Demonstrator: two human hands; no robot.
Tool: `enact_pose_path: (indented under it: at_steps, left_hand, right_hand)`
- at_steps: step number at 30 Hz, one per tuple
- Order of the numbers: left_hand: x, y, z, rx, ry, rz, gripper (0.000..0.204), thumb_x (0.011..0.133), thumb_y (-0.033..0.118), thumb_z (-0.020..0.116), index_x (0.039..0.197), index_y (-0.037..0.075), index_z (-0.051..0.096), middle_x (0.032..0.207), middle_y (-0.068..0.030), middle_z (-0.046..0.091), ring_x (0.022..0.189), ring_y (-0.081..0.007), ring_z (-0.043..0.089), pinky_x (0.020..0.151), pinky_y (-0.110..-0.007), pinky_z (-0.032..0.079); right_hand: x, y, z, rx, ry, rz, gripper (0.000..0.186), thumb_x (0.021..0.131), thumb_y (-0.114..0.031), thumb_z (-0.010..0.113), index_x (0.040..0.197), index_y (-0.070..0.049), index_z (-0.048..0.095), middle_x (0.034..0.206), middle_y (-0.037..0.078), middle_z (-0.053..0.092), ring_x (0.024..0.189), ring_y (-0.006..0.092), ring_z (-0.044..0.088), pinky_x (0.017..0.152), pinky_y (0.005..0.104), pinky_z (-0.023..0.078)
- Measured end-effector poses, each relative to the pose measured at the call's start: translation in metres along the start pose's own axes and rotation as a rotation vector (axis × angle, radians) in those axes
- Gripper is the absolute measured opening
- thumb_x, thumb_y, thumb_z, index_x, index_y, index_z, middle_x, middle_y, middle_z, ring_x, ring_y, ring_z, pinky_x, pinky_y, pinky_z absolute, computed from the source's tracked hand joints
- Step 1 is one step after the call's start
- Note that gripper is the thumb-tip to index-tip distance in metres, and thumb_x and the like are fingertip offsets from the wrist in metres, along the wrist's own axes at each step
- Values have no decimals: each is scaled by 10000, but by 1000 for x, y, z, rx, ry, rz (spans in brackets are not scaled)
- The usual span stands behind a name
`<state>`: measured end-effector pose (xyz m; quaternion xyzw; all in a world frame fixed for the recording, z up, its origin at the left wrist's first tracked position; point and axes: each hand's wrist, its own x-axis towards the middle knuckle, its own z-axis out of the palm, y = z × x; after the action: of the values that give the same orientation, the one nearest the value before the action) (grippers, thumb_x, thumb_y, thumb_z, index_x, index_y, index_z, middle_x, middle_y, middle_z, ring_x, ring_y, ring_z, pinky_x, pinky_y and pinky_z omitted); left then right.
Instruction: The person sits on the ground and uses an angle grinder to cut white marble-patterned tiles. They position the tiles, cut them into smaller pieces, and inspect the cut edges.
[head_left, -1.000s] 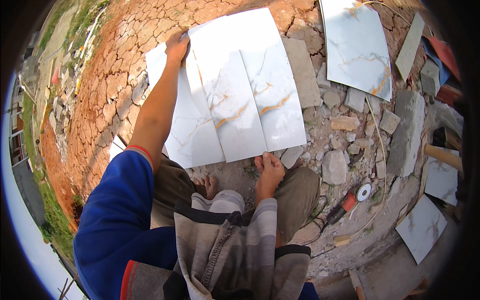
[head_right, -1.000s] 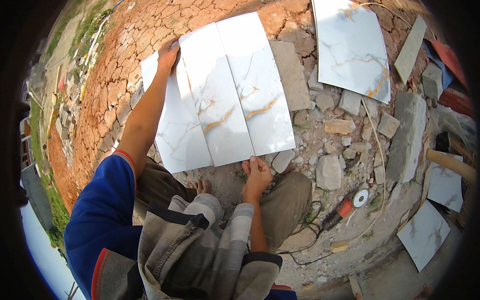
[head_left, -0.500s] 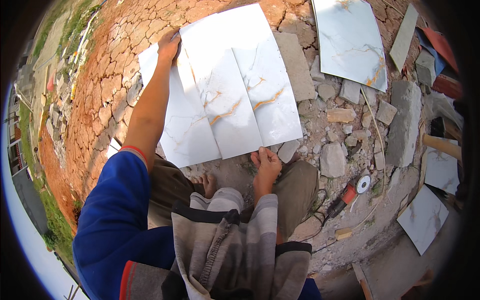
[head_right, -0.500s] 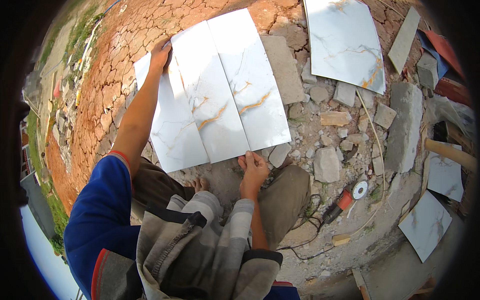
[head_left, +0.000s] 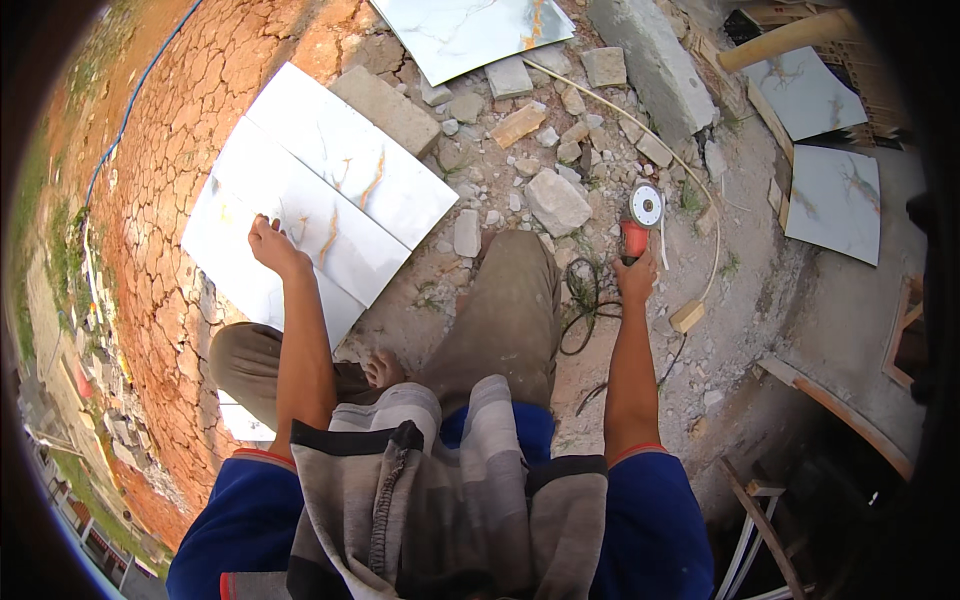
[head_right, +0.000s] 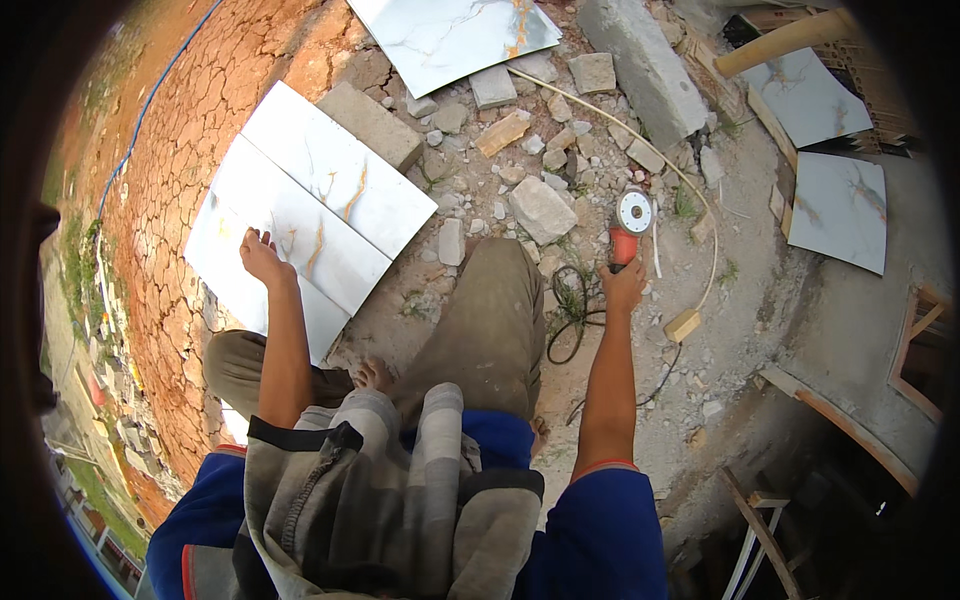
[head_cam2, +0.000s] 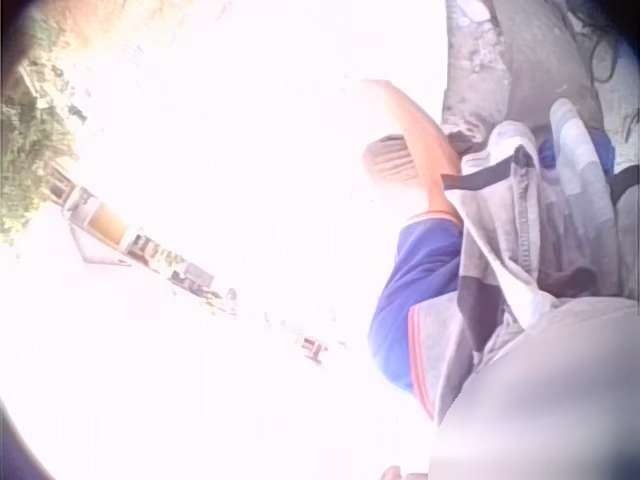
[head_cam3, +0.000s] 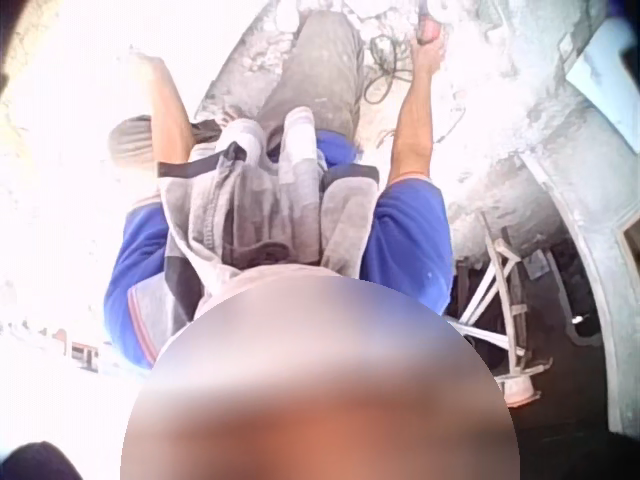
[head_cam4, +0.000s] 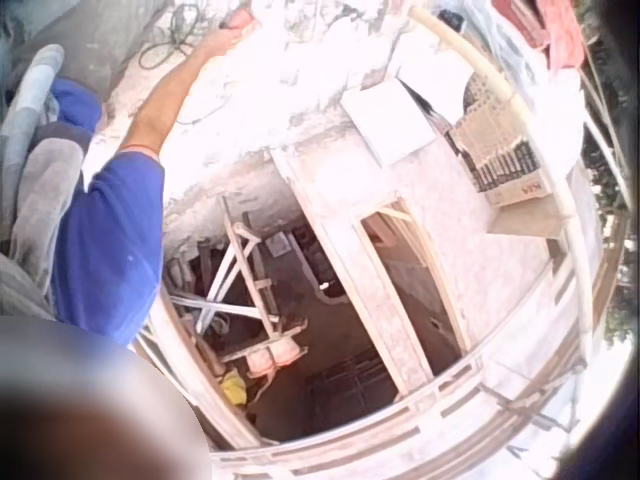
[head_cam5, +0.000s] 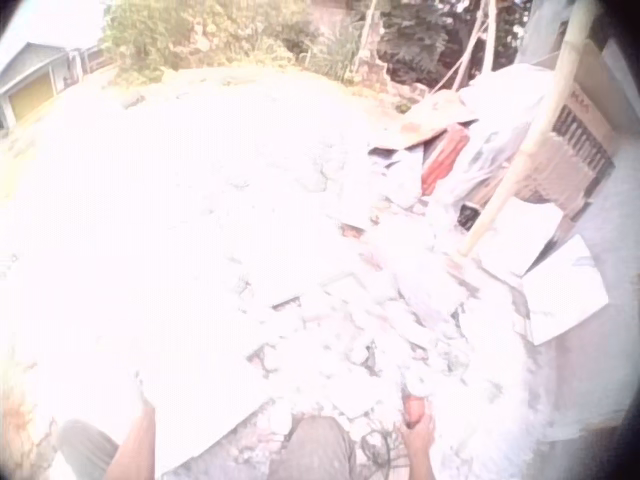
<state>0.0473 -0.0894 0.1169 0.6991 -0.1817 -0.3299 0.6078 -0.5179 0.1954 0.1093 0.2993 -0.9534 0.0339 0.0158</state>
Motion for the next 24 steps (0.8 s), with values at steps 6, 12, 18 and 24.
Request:
enact_pose_path:
  at_steps: [6,12,18,24]
  left_hand:
    - [-226,14,-29,137,-819,-157,261,1076,241,592,1188,10,642,1093,-77,704,968,-146,637,844,-293,500]
    - [-317,41,-5,288,-1537,-282,659,1009,394,699,1493,36,430,1267,-121,645,1162,-210,617,1003,-364,486]
    - [-365,105,-18,13,-1952,-526,900,934,406,790,1552,-17,291,1300,-189,591,1209,-236,601,1018,-372,486]
    - [-322,147,-57,117,-1429,126,902,890,355,837,1506,-41,309,1271,-155,569,1083,-207,597,903,-326,521]
  right_hand:
    - [31,41,47,216,-241,154,917,703,-303,899,1449,-56,425,1355,270,605,1148,483,640,974,530,511]
    - [-29,-1,-78,1113,-293,38,1021,759,-234,839,1600,-50,289,1323,209,625,1054,385,688,1004,493,526]
    - [-123,-115,-241,2012,-539,-161,727,815,-268,772,1414,-2,458,1133,149,658,932,261,708,864,404,611]
    - [-153,-217,-276,1836,-418,-154,524,929,-367,691,1282,-4,559,1057,117,664,903,243,711,802,365,595]
